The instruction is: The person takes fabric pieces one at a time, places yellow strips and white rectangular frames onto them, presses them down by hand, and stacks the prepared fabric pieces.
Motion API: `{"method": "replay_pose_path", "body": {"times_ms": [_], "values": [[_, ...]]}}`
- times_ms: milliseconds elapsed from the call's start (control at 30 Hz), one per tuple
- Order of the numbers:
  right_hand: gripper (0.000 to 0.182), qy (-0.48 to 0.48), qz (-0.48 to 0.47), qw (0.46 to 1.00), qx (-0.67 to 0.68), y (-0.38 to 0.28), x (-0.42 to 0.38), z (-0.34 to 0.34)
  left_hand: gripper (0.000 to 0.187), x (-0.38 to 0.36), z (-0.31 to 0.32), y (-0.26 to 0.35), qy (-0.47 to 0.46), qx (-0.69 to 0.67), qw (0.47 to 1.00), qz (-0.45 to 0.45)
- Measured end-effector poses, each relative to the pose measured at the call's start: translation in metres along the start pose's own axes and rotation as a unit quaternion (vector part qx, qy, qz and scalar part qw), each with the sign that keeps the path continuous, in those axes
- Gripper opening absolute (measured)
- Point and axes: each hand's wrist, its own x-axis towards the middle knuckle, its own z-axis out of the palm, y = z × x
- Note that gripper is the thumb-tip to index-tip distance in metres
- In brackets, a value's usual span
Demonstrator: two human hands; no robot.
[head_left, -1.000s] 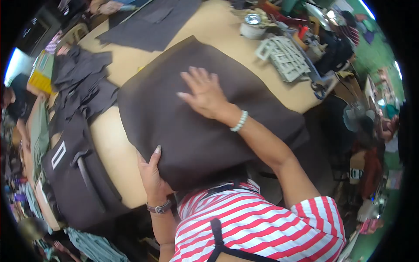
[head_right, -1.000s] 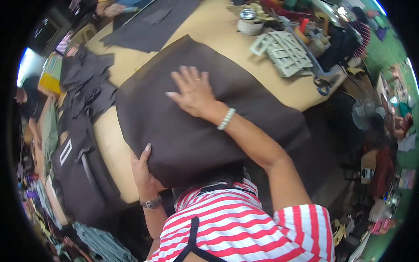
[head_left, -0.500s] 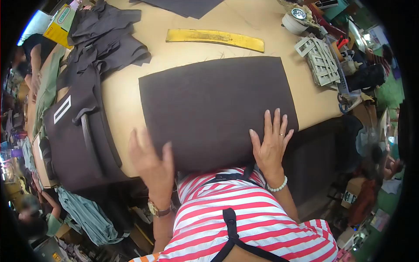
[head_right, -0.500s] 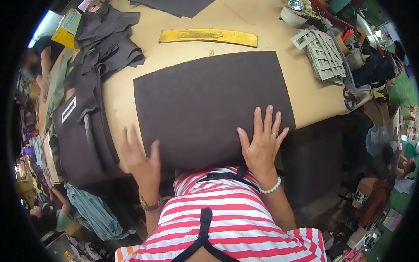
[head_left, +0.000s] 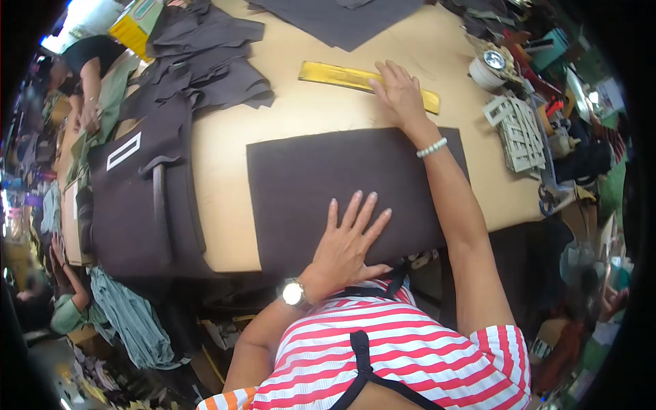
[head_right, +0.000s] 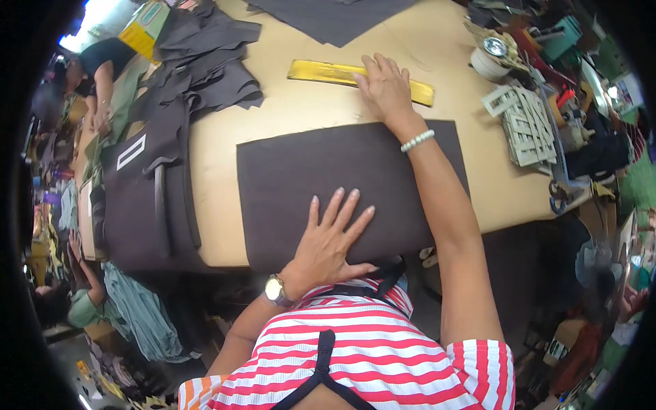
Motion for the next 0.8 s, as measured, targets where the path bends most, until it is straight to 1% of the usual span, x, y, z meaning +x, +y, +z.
{"method": "replay_pose_path", "body": {"times_ms": [100, 200, 300, 400, 500, 600, 667, 700, 733, 800], "values": [[0.041, -0.03, 0.002, 0.998, -0.055, -0.006, 0.006, 0.016, 0.092, -0.004, 0.005, 0.002, -0.007, -0.008, 1.0, 0.001], [0.037, -0.06, 0.018, 0.998, 0.018, -0.007, 0.014, 0.003, 0.091, -0.003, 0.005, 0.002, -0.008, -0.02, 1.0, -0.004], [0.032, -0.067, 0.034, 0.992, 0.102, -0.011, 0.023, -0.01, 0.088, -0.004, 0.007, 0.003, 0.002, -0.016, 1.0, -0.006], [0.028, -0.019, -0.044, 0.99, 0.134, -0.016, 0.033, -0.026, 0.086, -0.003, 0.01, 0.003, 0.013, -0.024, 1.0, -0.006], [0.021, 0.006, -0.045, 0.968, 0.247, -0.043, 0.042, -0.073, 0.085, -0.006, 0.012, 0.003, 0.022, -0.029, 0.999, -0.009], [0.019, 0.005, -0.136, 0.96, 0.245, -0.071, 0.035, -0.119, 0.085, -0.008, 0.018, 0.003, 0.041, -0.023, 0.999, -0.008], [0.019, -0.083, -0.105, 0.953, 0.273, -0.078, 0.014, -0.126, 0.085, -0.009, 0.019, 0.004, 0.046, -0.02, 0.999, -0.008], [0.02, -0.136, -0.086, 0.94, 0.3, -0.084, 0.001, -0.125, 0.085, -0.009, 0.018, 0.005, 0.043, -0.02, 0.999, -0.011], [0.018, -0.174, -0.095, 0.935, 0.295, -0.08, -0.011, -0.116, 0.085, -0.009, 0.017, 0.006, 0.038, -0.02, 0.999, -0.013], [0.018, -0.086, -0.18, 0.971, 0.135, -0.073, -0.033, -0.098, 0.083, -0.011, 0.014, 0.009, 0.035, -0.039, 0.998, -0.017]]}}
